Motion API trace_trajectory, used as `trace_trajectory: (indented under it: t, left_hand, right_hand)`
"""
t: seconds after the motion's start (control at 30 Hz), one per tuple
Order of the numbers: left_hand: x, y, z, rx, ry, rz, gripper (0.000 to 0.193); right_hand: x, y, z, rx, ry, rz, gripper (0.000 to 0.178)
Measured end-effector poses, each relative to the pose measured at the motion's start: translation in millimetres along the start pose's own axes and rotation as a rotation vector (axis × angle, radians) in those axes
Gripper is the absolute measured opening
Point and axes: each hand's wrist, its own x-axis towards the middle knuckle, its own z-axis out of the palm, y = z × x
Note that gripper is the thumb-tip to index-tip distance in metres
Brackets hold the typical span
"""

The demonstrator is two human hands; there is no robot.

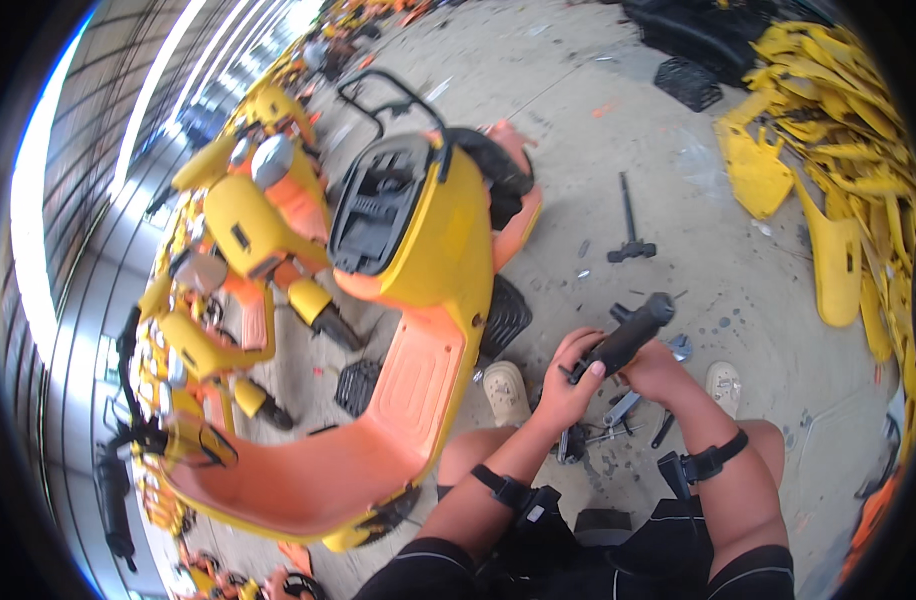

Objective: The person sits on the floor in a workshop and assembles a scooter handlebar component. They use a wrench to tighten a bolt on the handlebar stem, then pick up a screwdriver to adjust a screw on the attached turn signal assembly.

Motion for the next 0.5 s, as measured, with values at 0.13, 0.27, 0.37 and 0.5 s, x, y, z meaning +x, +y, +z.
trace_trajectory:
  t: [0.13,0.27,0.37,0.5]
  left_hand:
    - [-7,-19,19,-0.008,0.122,-0.145,0.035]
    - [-4,-26,37,-0.296,0.229,-0.529,0.038]
    - [1,-11,44,-0.416,0.301,-0.651,0.038]
    - [-5,-13,47,-0.452,0.307,-0.679,0.039]
  right_hand:
    - [-6,7,4,-0.362,0.163,-0.103,0.017]
    - [-10,14,13,-0.509,0.299,-0.092,0.019]
    - [-15,17,15,-0.601,0.378,-0.188,0.017]
    - [-21,16,13,-0.742,0.452,-0.280,0.013]
